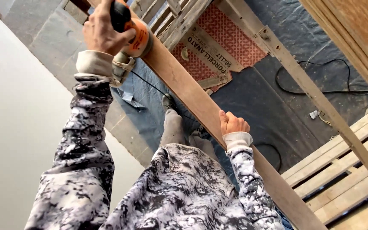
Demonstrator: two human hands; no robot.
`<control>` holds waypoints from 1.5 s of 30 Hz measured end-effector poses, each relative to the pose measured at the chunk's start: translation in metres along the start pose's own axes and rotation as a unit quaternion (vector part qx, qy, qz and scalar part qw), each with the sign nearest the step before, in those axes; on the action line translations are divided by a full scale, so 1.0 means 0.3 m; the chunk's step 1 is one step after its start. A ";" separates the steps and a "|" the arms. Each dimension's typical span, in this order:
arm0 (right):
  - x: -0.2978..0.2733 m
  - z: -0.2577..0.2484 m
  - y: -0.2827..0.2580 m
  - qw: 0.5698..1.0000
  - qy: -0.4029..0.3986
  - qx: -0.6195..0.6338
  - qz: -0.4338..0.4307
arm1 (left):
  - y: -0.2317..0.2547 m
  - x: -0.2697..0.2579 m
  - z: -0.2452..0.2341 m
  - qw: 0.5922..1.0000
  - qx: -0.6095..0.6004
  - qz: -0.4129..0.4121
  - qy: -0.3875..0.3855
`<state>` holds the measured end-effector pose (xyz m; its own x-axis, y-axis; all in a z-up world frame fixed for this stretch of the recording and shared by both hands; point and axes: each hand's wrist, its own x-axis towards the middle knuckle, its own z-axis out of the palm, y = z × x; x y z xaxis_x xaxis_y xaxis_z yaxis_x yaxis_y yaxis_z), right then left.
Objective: Sanding a long wooden plank using an electric orbital sander in a workshop environment.
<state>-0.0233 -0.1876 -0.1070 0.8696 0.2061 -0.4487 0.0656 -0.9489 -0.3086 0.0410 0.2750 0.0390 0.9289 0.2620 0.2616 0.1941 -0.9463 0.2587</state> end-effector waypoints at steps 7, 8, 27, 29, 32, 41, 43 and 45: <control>0.011 0.022 0.024 1.000 -0.018 -0.005 -0.002 | 0.135 -0.045 0.011 0.999 0.002 0.023 -0.026; 0.008 0.025 0.022 1.000 -0.017 -0.004 -0.001 | 0.156 -0.053 0.004 0.999 0.002 0.024 -0.026; 0.018 0.043 0.018 0.999 0.022 0.014 -0.025 | 0.454 -0.228 -0.007 0.993 -0.050 0.015 -0.105; 0.018 0.036 0.014 0.999 0.020 0.013 -0.025 | 0.477 -0.249 -0.005 0.993 -0.056 0.025 -0.102; 0.021 0.034 0.015 0.999 0.022 0.015 -0.024 | 0.521 -0.283 0.001 0.993 -0.051 0.023 -0.102; 0.003 -0.039 -0.027 1.000 -0.013 0.013 0.014 | 0.533 -0.345 -0.011 0.987 -0.082 -0.023 -0.138; -0.003 -0.025 -0.006 0.999 0.028 0.021 -0.023 | 0.475 -0.332 -0.003 0.992 -0.079 0.029 -0.091; -0.006 -0.023 -0.005 0.999 0.023 0.020 -0.018 | 0.418 -0.304 -0.006 0.993 -0.068 0.024 -0.088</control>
<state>-0.0215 -0.1881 -0.1001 0.8886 0.2271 -0.3985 0.0780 -0.9309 -0.3567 -0.0200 0.1328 0.0492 0.9791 0.1683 0.1140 0.1142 -0.9191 0.3770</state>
